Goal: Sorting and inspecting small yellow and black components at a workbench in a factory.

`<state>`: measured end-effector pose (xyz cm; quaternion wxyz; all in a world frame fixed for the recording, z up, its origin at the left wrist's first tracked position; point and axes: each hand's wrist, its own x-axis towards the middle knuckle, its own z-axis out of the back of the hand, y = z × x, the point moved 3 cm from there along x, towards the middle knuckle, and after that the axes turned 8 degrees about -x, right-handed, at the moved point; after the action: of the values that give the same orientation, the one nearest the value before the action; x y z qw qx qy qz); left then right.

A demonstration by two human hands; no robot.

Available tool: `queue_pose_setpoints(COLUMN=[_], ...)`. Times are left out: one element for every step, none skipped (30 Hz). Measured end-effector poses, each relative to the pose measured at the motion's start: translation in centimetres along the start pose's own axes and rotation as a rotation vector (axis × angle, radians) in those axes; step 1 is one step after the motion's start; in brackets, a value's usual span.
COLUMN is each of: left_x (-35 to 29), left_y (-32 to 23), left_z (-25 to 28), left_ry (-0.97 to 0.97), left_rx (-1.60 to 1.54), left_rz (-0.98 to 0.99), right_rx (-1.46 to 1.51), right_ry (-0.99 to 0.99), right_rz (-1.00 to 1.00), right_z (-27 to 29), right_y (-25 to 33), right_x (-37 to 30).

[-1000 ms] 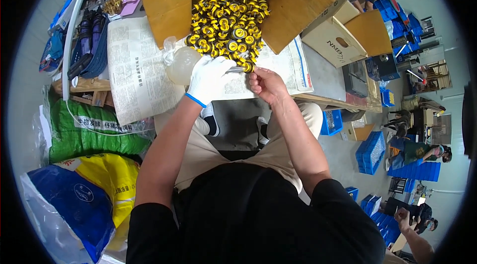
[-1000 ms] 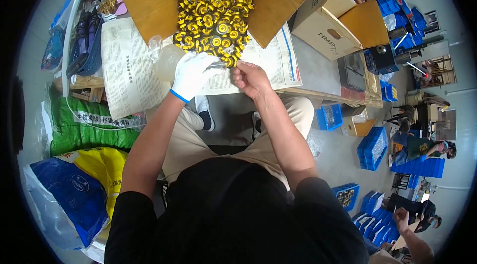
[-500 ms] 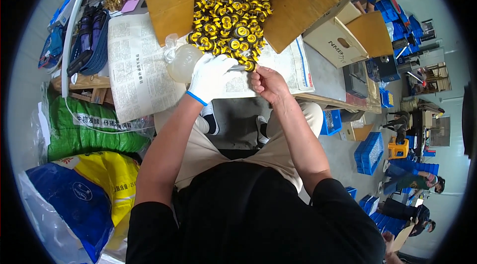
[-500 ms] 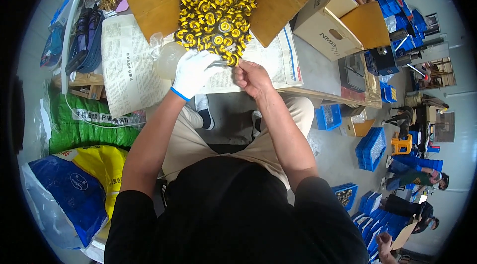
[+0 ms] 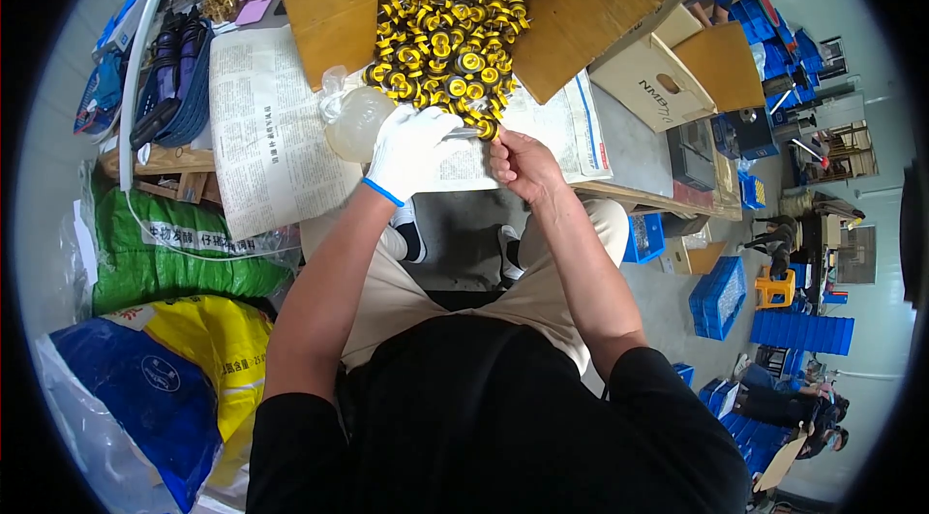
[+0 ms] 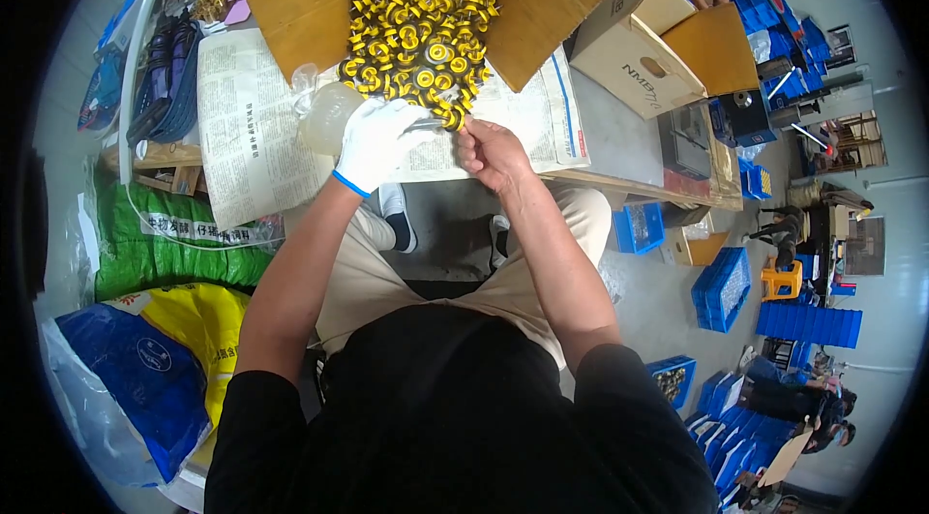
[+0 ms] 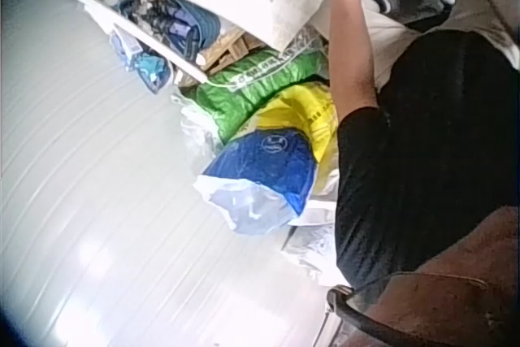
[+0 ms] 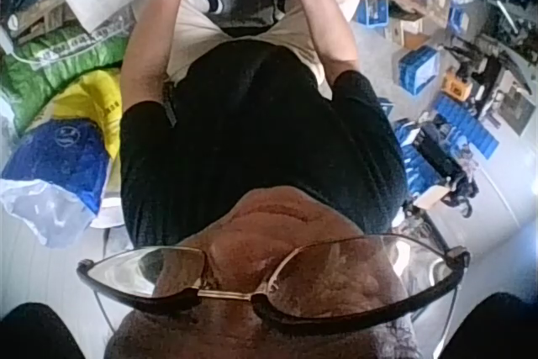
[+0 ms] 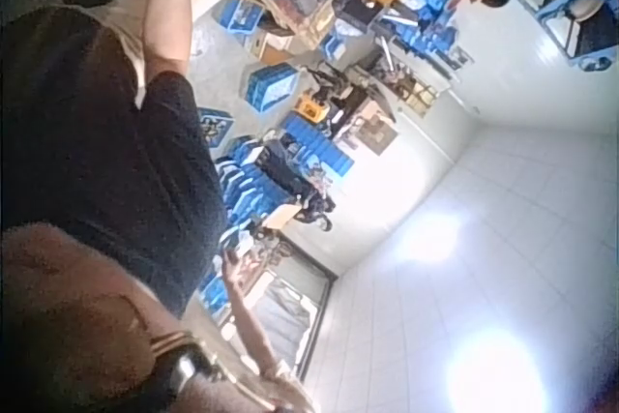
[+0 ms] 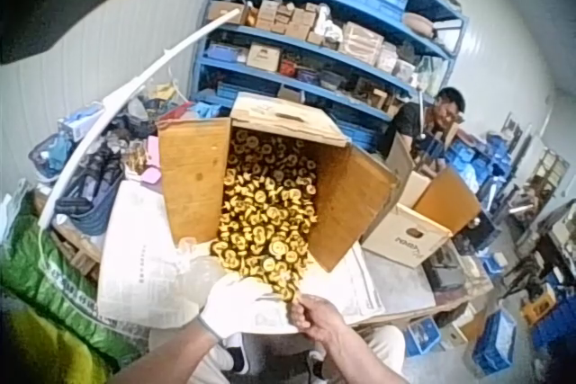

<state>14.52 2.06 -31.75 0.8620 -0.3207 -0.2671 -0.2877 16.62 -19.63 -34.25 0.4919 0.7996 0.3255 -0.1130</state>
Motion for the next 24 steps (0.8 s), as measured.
queue_pose_setpoints(left_x=[0.0, 0.0, 0.0, 0.0, 0.0, 0.1, 0.2, 0.2, 0.3, 0.4, 0.4, 0.4, 0.5, 0.5, 0.4, 0.4, 1.9, 0.5, 0.4, 0.9, 0.7, -1.0, -0.4, -0.1], left_y=[-0.1, -0.1, -0.2, -0.2, -0.2, -0.2, -0.2, -0.1, 0.0, 0.2, 0.3, 0.4, 0.7, 0.7, 0.9, 1.0, 0.1, 1.2, 0.9, -0.3, -0.3, 0.7, 0.0, -0.4], left_z=[0.0, 0.0, 0.0, 0.0, 0.0, 0.0, 0.0, 0.0, -0.1, -0.1, -0.1, 0.1, 0.4, 0.5, 0.8, 1.3, 0.9, 0.1, -0.5, -0.4, -0.8, -2.5, -2.5, -2.1], left_ry=[0.001, 0.001, -0.006, -0.013, -0.013, -0.019, -0.025, -0.024, -0.013, -0.001, 0.001, -0.011, -0.023, -0.02, -0.045, -0.07, 0.152, 0.06, 0.011, 0.08, 0.076, -0.125, -0.057, 0.137], left_rx=[-0.005, -0.005, -0.007, -0.009, -0.011, -0.019, -0.027, -0.028, -0.031, -0.033, -0.031, -0.032, -0.029, -0.016, -0.011, 0.002, 0.021, 0.087, 0.091, 0.043, 0.071, 0.104, 0.036, 0.006], left_rz=[0.0, 0.0, 0.001, 0.002, 0.001, -0.002, -0.006, -0.007, 0.003, 0.013, 0.013, 0.023, 0.032, 0.032, 0.056, 0.08, 0.273, 0.21, 0.206, 0.218, 0.185, 0.063, 0.09, 0.174], right_rx=[0.0, 0.001, 0.002, 0.002, 0.005, 0.008, 0.008, 0.004, 0.0, 0.0, 0.002, 0.003, 0.005, -0.012, -0.026, -0.09, -0.145, -0.239, -0.334, -0.421, -0.592, -0.712, -0.724, -0.731], right_ry=[0.0, 0.01, 0.019, 0.018, 0.018, 0.018, 0.015, 0.008, 0.001, 0.0, -0.003, -0.002, 0.007, 0.042, 0.09, 0.105, 0.132, 0.051, -0.182, -0.234, -0.295, -0.343, -0.313, -0.309], right_rz=[0.0, 0.002, 0.003, 0.003, -0.001, -0.006, -0.004, -0.009, -0.013, -0.012, -0.016, -0.021, -0.021, -0.004, 0.011, 0.033, 0.061, 0.104, 0.143, 0.203, 0.255, 0.323, 0.337, 0.369], right_z=[0.0, 0.1, 0.1, 0.2, 0.3, 0.3, 0.4, 0.4, 0.4, 0.3, 0.2, -0.1, -0.4, -0.7, -1.2, 0.3, 2.5, 0.8, 1.3, 2.4, 1.9, 0.3, 1.3, -0.3], right_y=[0.0, 0.0, -0.1, -0.1, 0.0, 0.0, 0.1, 0.1, 0.2, 0.4, 0.4, 0.5, 0.6, 0.7, 0.6, 0.4, 0.4, 1.1, 1.6, 2.2, 3.0, 3.9, 4.6, 5.1], right_x=[-0.1, -0.2, -0.2, -0.2, -0.2, -0.2, -0.2, -0.2, -0.2, -0.1, -0.1, 0.0, 0.2, 0.2, 0.6, 1.0, 1.5, 0.3, -0.9, -2.1, -3.1, -4.0, -4.5, -5.1])
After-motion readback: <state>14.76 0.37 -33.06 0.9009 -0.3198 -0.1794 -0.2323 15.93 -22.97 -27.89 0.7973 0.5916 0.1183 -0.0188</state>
